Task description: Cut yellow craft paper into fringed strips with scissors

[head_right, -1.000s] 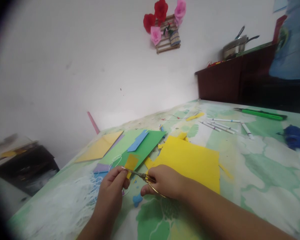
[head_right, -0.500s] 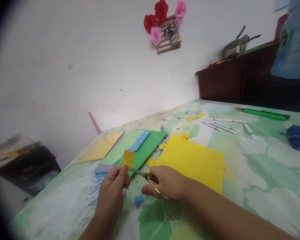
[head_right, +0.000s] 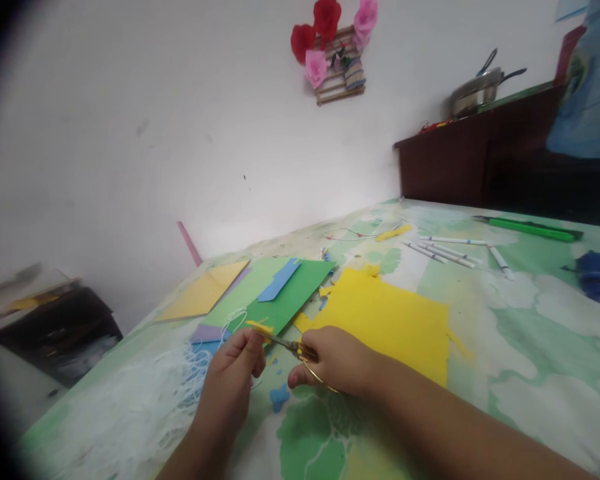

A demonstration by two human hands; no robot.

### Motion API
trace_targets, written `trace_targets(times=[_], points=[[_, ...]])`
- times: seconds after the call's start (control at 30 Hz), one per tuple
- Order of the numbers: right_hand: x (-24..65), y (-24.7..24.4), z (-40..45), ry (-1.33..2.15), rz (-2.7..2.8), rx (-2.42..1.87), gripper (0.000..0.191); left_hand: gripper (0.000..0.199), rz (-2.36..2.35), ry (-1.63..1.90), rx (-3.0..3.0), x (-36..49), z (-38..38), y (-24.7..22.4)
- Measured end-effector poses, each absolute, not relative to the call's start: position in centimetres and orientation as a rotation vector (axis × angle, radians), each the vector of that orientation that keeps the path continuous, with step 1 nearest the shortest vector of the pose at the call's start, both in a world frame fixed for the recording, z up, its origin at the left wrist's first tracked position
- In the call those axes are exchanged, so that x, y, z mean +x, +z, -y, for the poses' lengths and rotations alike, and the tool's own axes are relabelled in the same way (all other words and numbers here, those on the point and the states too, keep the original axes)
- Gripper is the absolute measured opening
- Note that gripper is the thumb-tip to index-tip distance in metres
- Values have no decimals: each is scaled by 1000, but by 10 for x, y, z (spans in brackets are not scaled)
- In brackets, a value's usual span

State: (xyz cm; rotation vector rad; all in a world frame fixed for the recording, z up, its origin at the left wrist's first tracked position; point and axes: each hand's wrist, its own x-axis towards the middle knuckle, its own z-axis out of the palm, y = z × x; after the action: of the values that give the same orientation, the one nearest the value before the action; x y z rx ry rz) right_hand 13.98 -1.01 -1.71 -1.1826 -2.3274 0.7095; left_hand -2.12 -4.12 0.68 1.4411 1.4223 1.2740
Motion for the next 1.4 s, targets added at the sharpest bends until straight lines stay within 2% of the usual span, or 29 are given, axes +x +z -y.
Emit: trace_targets(times=[0.4,0.73,0.97,1.13,1.4], points=[[142,-21,11,658,2359,-1086,35,29,-1427,1329,1445,-23,42,6],[142,-25,9,669,2324,-1042,39,27,-1357,1328,1316,-24,41,8],[140,-20,10,647,2285,-1183,39,19,-1294,1320,1273,-22,39,7],[138,-15,12,538,2325,-1360,35,20,-1339,1369,1275,-24,38,5],[137,-16,13,540,2331,-1329,35,23,-1435,1298,1351,-19,40,7]])
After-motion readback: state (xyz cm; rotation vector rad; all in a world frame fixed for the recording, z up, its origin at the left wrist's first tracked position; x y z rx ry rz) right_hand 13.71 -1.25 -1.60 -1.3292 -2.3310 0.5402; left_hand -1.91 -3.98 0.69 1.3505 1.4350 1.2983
